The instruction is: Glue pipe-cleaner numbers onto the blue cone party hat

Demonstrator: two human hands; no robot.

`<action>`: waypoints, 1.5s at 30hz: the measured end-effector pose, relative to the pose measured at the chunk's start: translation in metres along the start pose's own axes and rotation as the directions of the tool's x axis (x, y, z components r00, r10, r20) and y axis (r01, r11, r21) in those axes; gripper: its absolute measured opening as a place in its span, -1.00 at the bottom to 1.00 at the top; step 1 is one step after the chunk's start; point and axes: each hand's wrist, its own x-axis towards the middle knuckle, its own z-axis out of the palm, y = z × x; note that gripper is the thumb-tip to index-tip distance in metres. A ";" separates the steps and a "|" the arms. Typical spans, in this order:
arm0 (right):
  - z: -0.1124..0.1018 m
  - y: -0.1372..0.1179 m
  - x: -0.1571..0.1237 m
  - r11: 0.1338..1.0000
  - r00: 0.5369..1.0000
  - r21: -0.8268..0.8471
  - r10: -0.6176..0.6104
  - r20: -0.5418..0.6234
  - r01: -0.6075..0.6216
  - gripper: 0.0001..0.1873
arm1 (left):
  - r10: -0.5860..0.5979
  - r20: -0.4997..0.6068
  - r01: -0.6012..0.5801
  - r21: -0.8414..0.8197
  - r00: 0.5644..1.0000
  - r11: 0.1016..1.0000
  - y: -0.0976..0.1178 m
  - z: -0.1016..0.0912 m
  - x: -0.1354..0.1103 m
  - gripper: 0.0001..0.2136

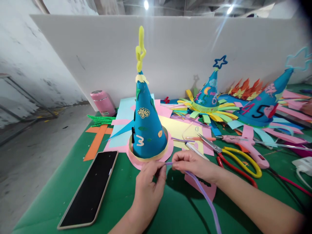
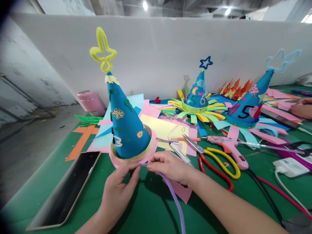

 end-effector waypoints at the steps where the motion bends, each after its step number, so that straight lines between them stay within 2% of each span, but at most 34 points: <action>1: 0.001 0.001 0.000 1.000 1.000 0.002 0.000 0.007 0.000 -0.87 | 0.000 -0.003 0.000 -0.003 1.000 1.000 0.000 0.000 0.000 -0.92; 8: 0.002 0.005 0.001 1.000 0.999 0.003 0.007 -0.032 -0.007 -0.88 | -0.063 0.022 0.064 -0.037 0.998 0.997 0.003 0.000 0.001 -0.91; 14: 0.004 0.003 0.001 1.000 1.000 -0.019 0.012 -0.011 -0.013 -0.86 | -0.234 0.088 0.246 -0.156 0.968 0.957 0.006 0.001 0.001 -0.89; 18: 0.005 0.006 0.002 1.000 0.999 -0.020 -0.005 -0.052 0.004 -0.88 | -0.336 0.132 0.360 -0.260 0.933 0.896 0.011 0.001 0.002 -0.90; 23: 0.005 0.010 0.002 0.992 0.987 -0.049 -0.122 -0.106 0.117 -0.86 | -0.427 0.276 0.506 -0.390 0.861 0.769 0.013 0.001 0.003 -0.86; 27: 0.005 0.010 0.002 0.985 0.982 -0.079 -0.160 -0.102 0.152 -0.85 | -0.466 0.366 0.593 -0.489 0.805 0.640 0.011 0.001 0.004 -0.83; 32: 0.002 0.009 0.003 0.989 0.985 -0.087 -0.132 -0.109 0.123 -0.77 | -0.451 0.499 0.663 -0.653 0.740 0.366 0.010 0.000 0.004 -0.87; 35: 0.000 0.008 0.003 0.991 0.990 -0.068 -0.121 -0.076 0.115 -0.74 | -0.393 0.567 0.667 -0.721 0.724 0.189 0.009 0.000 0.004 -0.84; 37: 0.000 0.007 0.002 0.993 0.993 -0.047 -0.109 -0.039 0.107 -0.74 | -0.362 0.591 0.663 -0.740 0.721 0.114 0.009 -0.001 0.005 -0.82; 41: -0.001 0.004 -0.001 0.996 0.996 -0.025 -0.082 0.033 0.082 -0.77 | -0.358 0.604 0.663 -0.746 0.712 0.060 0.006 -0.001 0.006 -0.84; 45: -0.002 0.003 -0.001 0.995 0.996 -0.033 -0.090 0.029 0.091 -0.79 | -0.410 0.595 0.666 -0.745 0.691 0.041 0.006 0.000 0.007 -0.82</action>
